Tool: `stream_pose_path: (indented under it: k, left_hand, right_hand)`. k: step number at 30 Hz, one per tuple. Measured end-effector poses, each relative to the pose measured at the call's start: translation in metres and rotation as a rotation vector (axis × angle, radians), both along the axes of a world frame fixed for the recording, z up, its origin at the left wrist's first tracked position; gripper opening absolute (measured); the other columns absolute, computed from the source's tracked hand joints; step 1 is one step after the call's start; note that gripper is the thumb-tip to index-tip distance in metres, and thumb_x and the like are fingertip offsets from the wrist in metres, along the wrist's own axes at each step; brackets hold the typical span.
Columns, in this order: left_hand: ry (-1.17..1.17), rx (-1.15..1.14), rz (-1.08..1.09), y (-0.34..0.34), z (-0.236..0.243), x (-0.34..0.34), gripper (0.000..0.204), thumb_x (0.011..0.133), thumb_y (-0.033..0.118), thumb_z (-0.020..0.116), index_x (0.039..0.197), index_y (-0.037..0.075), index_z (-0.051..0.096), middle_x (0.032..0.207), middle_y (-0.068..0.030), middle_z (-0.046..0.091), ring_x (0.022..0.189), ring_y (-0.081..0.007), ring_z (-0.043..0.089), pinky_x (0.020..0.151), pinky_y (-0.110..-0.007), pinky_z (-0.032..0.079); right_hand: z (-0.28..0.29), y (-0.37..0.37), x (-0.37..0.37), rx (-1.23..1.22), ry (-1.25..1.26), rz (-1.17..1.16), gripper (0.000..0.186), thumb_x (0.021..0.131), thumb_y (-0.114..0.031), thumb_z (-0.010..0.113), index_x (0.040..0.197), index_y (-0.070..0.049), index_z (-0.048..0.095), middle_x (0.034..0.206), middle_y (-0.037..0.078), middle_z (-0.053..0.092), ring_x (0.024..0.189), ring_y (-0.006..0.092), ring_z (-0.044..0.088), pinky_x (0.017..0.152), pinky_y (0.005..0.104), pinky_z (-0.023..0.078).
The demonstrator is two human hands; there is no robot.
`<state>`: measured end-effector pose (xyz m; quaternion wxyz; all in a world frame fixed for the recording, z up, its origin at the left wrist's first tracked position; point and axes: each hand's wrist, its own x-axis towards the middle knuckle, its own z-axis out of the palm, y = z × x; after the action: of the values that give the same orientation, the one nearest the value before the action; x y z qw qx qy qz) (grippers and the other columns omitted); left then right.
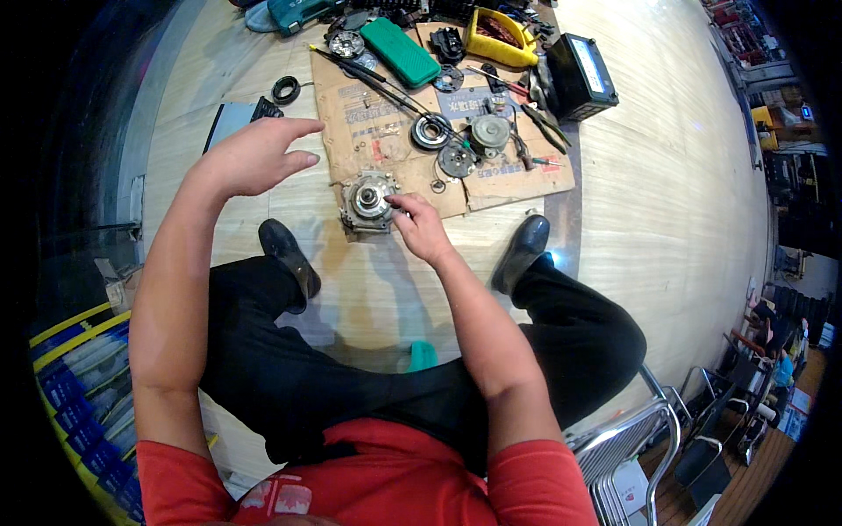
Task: The person assembles a mechanical component by placing a bearing onto a shaft, securing a housing, and then picks up a length of textured insulation material to wrap around it.
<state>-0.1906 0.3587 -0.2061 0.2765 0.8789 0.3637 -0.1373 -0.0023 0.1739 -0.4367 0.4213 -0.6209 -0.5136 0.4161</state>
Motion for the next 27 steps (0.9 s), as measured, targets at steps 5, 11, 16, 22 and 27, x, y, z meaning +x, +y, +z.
stream_pose_path:
  k: [5,11,16,22,27]
  left_hand:
    - [-0.058,0.066,-0.032,0.000,-0.009,-0.004,0.048,0.091,0.028,0.060,0.131,0.002,0.054,0.121,-0.0223,0.062,0.114,-0.0357,0.059,0.098,-0.040,0.046]
    - [-0.010,0.041,-0.030,-0.002,-0.007,-0.002,0.049,0.091,0.025,0.061,0.133,0.001,0.051,0.123,-0.0227,0.061,0.114,-0.0376,0.058,0.099,-0.041,0.045]
    - [0.007,0.048,-0.025,-0.002,-0.009,-0.004,0.049,0.092,0.026,0.061,0.133,0.001,0.051,0.123,-0.0231,0.061,0.114,-0.0377,0.058,0.099,-0.041,0.045]
    - [0.003,0.042,-0.025,-0.003,-0.011,-0.007,0.049,0.091,0.025,0.061,0.132,0.000,0.052,0.122,-0.0235,0.061,0.114,-0.0379,0.058,0.099,-0.042,0.045]
    - [0.001,0.042,-0.028,-0.004,-0.011,-0.007,0.048,0.091,0.025,0.061,0.132,0.000,0.052,0.122,-0.0235,0.061,0.114,-0.0381,0.058,0.099,-0.042,0.045]
  right_hand:
    - [-0.001,-0.001,0.000,-0.073,0.098,0.020,0.026,0.083,-0.008,0.061,0.107,-0.001,0.066,0.102,0.013,0.066,0.095,0.0223,0.063,0.087,0.0326,0.049]
    - [0.002,0.000,0.006,-0.284,0.437,-0.037,0.019,0.087,-0.016,0.067,0.100,-0.002,0.067,0.092,0.004,0.068,0.080,0.0130,0.063,0.072,0.0276,0.050]
    - [-0.013,-0.001,0.011,-0.345,0.741,-0.154,0.022,0.091,-0.024,0.067,0.101,-0.004,0.068,0.085,0.003,0.068,0.073,0.0113,0.062,0.062,0.0259,0.048]
    - [0.001,0.008,0.001,-0.354,0.337,-0.221,0.024,0.088,-0.026,0.070,0.089,-0.003,0.064,0.077,0.004,0.066,0.068,0.0125,0.060,0.061,0.0276,0.048]
    - [-0.015,0.007,-0.004,-0.206,-0.026,-0.148,0.022,0.079,-0.016,0.069,0.089,0.000,0.058,0.077,0.014,0.065,0.074,0.0259,0.064,0.069,0.0365,0.051]
